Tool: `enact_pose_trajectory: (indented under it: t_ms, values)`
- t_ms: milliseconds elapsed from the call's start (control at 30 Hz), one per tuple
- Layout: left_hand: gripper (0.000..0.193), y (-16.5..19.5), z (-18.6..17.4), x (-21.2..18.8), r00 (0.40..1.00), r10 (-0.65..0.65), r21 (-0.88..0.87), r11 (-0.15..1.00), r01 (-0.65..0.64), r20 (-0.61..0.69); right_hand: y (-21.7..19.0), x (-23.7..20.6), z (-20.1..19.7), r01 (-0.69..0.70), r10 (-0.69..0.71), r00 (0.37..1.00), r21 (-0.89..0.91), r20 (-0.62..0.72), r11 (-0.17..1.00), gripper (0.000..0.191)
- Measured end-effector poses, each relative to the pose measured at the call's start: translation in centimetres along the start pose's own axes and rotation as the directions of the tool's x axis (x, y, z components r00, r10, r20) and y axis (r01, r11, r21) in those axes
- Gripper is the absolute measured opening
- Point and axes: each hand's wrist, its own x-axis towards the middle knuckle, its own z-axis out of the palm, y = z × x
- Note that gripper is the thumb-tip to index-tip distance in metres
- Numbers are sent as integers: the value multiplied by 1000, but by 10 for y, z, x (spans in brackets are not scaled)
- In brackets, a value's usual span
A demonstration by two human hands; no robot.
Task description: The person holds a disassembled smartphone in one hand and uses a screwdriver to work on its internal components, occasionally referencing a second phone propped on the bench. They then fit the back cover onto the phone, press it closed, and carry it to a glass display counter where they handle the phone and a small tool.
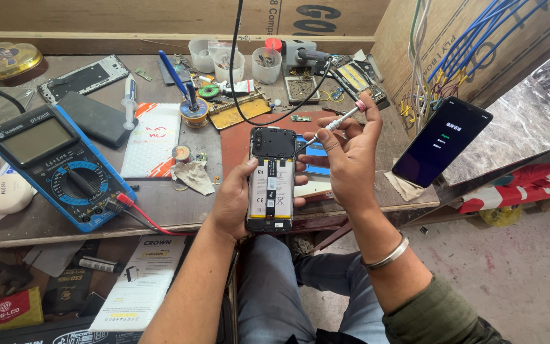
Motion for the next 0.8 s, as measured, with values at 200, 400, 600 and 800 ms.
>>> enact_pose_trajectory:
  t_ms: [200,400,600,800]
  values:
    - [57,1,0,0,1000,0,6,1000,0,-2,1,-1,0,12,-12,1000,17,2,1000,79]
    - [57,0,0,0,1000,-2,-3,1000,2,-3,0,-2,1,2,-1,1000,9,-5,1000,79]
    - [57,0,0,0,1000,-7,2,1000,7,-10,-3,-2,1,11,-11,1000,-25,-4,1000,79]
    - [57,0,2,0,1000,1,2,1000,-1,2,-6,-7,3,91,-89,996,-104,28,990,78]
